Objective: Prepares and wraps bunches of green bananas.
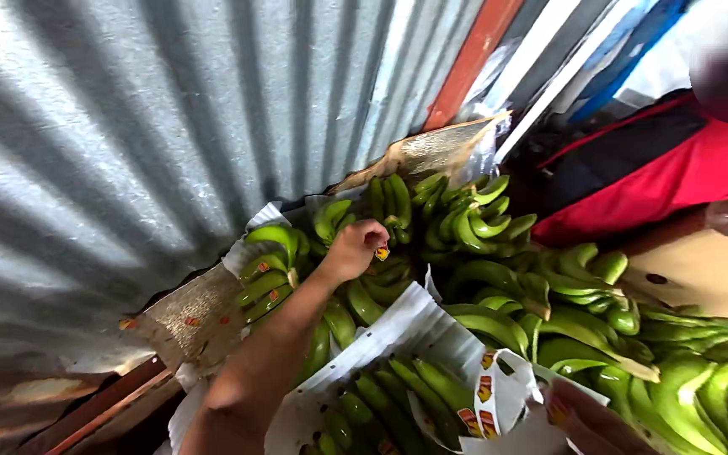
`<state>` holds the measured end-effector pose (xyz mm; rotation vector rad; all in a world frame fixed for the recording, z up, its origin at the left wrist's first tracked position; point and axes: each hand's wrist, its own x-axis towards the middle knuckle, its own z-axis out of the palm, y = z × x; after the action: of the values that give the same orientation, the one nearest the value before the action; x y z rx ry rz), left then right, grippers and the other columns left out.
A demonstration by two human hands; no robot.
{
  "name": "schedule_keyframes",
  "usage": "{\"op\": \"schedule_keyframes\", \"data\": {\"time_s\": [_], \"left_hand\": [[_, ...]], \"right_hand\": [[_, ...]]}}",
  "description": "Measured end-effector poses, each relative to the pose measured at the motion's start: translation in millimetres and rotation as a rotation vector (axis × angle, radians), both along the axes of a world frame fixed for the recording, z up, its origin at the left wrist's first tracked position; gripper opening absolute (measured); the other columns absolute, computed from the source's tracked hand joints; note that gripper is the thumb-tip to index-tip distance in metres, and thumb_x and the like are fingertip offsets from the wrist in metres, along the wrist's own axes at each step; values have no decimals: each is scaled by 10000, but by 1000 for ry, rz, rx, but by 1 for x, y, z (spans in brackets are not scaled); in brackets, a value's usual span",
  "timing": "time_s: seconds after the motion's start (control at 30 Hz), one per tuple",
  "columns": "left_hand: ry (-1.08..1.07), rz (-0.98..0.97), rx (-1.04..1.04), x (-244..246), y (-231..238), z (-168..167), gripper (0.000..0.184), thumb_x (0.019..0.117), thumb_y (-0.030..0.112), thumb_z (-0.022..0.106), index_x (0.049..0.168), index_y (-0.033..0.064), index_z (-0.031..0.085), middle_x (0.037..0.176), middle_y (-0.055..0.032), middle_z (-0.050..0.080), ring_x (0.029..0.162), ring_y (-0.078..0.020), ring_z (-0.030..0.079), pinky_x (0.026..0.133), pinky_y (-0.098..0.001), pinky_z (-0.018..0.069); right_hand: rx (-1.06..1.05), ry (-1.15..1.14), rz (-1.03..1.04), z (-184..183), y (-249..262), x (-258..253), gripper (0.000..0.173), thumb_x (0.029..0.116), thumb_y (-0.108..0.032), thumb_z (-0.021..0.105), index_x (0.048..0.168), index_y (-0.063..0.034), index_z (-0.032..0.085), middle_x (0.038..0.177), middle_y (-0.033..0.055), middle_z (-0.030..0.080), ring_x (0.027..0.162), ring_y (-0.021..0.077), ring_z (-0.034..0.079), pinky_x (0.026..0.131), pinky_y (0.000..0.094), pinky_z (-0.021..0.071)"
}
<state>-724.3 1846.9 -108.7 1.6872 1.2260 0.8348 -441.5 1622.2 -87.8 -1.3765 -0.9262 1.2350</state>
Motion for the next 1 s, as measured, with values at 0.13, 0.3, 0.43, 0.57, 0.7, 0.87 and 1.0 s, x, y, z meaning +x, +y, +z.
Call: {"op": "schedule_keyframes", "data": {"time_s": [0.13,0.3,0.43,0.57,0.7,0.87,1.0], "left_hand": [[77,-47,-23,21,17,4,188,1057,66,530,1160,3,674,1146,-152,664,975,-215,658,890,-390,548],[216,-160,-74,20,23,6,223,1071,49,479,1187,23,668,1152,-137,646,958,-197,637,875,-366,538],[295,-228,-65,3,32,5,242,1051,16,493,1235,36,649,1089,-123,644,925,-186,634,855,-361,545],[332,-300,-48,-4,35,3,220,1009,-12,565,1200,30,665,1115,-99,641,959,-154,623,869,-331,536],[398,-411,-14,7,42,-1,169,1024,4,547,1128,28,677,1165,-97,635,1047,-155,617,933,-331,522],[689,-634,-55,41,61,-10,200,1049,37,505,1107,3,694,1179,-138,655,1100,-218,633,990,-407,507],[843,-865,-189,72,74,-25,223,1049,30,516,1219,-37,643,1210,-190,668,1123,-277,647,1021,-463,491]], "right_hand": [[134,-466,-79,-13,73,-31,519,916,-68,633,1425,-41,533,941,29,688,729,90,671,644,309,597],[-265,-634,528,-19,136,-69,891,935,-46,632,1649,-195,119,1118,227,633,865,311,668,759,496,565],[-255,-810,683,-23,124,-64,453,952,-114,628,1399,-91,561,1162,217,674,1058,379,664,909,585,518],[-24,-945,583,-30,60,-47,209,862,-32,681,1066,-18,726,939,243,704,869,471,694,703,669,534],[24,-932,516,-48,29,-38,205,759,90,683,942,7,719,902,255,690,756,471,691,599,631,534],[92,-909,419,-66,26,-40,192,734,75,703,908,-3,725,883,242,698,738,438,704,587,591,550],[80,-860,429,-68,27,-33,190,749,72,702,921,-6,725,905,236,706,761,430,711,606,589,559]]}}
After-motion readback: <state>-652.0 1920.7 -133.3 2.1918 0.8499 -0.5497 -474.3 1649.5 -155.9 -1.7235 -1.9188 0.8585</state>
